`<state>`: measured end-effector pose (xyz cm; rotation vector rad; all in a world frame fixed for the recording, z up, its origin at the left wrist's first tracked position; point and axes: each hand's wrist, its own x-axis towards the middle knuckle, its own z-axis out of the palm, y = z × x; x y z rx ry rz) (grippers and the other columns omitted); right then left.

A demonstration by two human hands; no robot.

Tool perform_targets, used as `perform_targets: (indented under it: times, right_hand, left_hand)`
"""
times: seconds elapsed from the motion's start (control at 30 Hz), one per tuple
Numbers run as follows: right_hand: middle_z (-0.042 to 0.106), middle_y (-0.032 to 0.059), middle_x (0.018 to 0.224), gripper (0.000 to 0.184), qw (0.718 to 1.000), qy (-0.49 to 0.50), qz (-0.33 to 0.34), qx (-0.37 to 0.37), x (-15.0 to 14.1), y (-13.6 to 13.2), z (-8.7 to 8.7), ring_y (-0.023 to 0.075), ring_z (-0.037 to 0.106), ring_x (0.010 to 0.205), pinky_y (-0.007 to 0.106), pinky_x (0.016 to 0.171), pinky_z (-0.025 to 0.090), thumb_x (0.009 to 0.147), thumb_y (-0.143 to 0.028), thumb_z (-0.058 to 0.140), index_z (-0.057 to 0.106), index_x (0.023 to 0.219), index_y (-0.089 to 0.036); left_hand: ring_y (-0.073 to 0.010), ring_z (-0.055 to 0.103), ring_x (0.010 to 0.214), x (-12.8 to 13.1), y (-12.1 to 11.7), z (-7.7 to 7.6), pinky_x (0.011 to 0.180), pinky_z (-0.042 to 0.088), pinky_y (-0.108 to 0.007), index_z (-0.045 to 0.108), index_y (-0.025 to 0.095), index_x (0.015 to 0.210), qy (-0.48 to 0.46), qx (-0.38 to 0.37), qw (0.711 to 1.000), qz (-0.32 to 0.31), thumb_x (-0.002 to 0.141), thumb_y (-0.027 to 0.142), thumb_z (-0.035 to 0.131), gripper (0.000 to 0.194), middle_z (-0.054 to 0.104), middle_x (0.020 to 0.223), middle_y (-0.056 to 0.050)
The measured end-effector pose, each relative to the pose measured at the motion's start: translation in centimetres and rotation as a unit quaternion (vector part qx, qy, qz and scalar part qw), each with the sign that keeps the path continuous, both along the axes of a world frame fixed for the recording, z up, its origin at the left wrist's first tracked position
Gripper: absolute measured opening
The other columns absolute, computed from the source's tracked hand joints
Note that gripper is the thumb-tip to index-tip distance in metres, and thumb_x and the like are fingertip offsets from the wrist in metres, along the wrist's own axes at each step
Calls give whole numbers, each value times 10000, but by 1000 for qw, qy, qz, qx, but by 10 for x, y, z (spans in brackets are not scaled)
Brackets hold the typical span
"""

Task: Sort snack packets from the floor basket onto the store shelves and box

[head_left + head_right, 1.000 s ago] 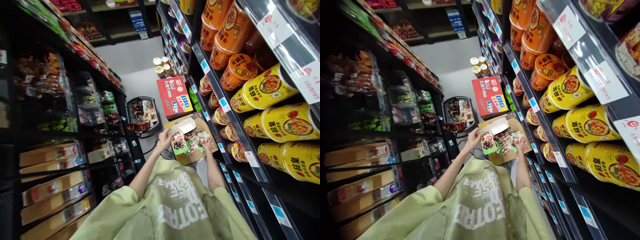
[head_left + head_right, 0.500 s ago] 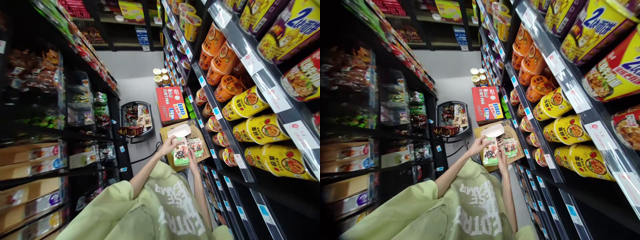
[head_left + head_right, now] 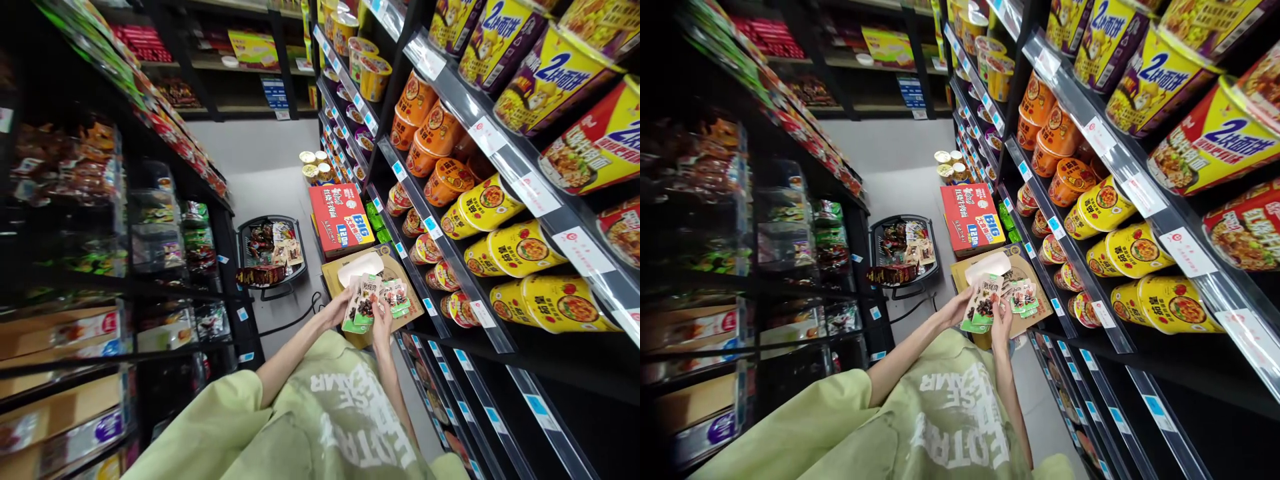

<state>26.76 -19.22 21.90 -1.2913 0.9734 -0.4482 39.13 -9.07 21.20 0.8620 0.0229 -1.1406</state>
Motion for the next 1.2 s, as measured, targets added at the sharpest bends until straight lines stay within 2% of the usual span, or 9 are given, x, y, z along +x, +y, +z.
perform_targets:
  times: [0.1, 0.23, 0.33, 0.43, 0.63, 0.8, 0.9, 1.03, 1.2]
  right_hand:
    - [781, 62, 1013, 452, 999, 30, 9, -19, -2, 8, -7, 262, 714, 942, 354, 856, 558, 825, -621, 716, 669, 1069, -242]
    - [744, 48, 1015, 394, 993, 42, 39, -104, -5, 0, -6, 244, 656, 1014, 341, 959, 514, 815, -624, 741, 700, 895, -241]
    - [752, 54, 1027, 440, 998, -21, -26, -53, -11, -18, 4, 236, 670, 994, 349, 931, 527, 799, -642, 761, 705, 950, -233]
    - [772, 53, 1066, 498, 992, -82, -89, 40, -21, -34, 14, 237, 704, 973, 362, 894, 541, 773, -640, 802, 712, 1054, -238]
    - [774, 27, 872, 400, 997, -6, 51, 65, -22, -9, 6, 204, 683, 832, 304, 791, 525, 720, -551, 901, 751, 858, -206]
    - [768, 40, 820, 454, 998, -5, -15, 52, -19, 9, -9, 211, 694, 817, 312, 782, 541, 636, -545, 946, 723, 805, -186]
    - [772, 37, 884, 416, 994, -44, -58, 87, -31, -7, -6, 196, 696, 827, 313, 792, 552, 669, -502, 940, 723, 859, -201]
    - [731, -7, 929, 350, 969, -163, -118, 145, -55, -47, 10, 152, 640, 761, 282, 695, 543, 733, -477, 889, 695, 945, -278]
    - [724, -8, 906, 371, 976, -135, -75, 156, -67, -56, 16, 168, 658, 778, 291, 689, 555, 704, -478, 906, 682, 917, -273]
  left_hand:
    - [-325, 774, 1072, -1, 15, -11, 979, 611, -474, 664, 212, 1201, -12, 20, 1000, 7, 671, 445, 936, 640, 799, 1171, -133]
    - [-323, 780, 1027, 0, 27, -32, 938, 623, -476, 627, 190, 1205, -66, 83, 992, 67, 538, 414, 1005, 799, 802, 1156, -136]
    - [-314, 773, 1026, 0, 34, -41, 921, 619, -450, 625, 169, 1192, -107, 130, 982, 90, 514, 414, 1020, 822, 799, 1162, -144]
    - [-302, 764, 1042, 1, 36, -41, 920, 610, -422, 639, 168, 1182, -127, 181, 967, 128, 548, 414, 1006, 773, 791, 1188, -149]
    - [-304, 750, 1073, -7, 22, -29, 977, 586, -424, 677, 174, 1167, -197, 225, 943, 144, 569, 354, 990, 699, 799, 1178, -133]
    - [-319, 750, 1108, -17, 25, -29, 1013, 574, -435, 722, 157, 1199, -109, 159, 979, 74, 662, 535, 932, 689, 809, 1177, -136]
    - [-324, 782, 1001, -18, 35, -32, 952, 602, -453, 736, 131, 1151, -26, 129, 991, 30, 663, 615, 922, 712, 826, 1088, -153]
    - [-323, 785, 977, -14, 40, -34, 938, 608, -457, 747, 142, 1084, -56, 198, 976, 69, 573, 545, 995, 696, 827, 1097, -159]
    - [-336, 770, 1013, -17, 34, -33, 945, 597, -472, 748, 145, 1090, -85, 221, 970, 58, 579, 585, 970, 711, 815, 1151, -172]
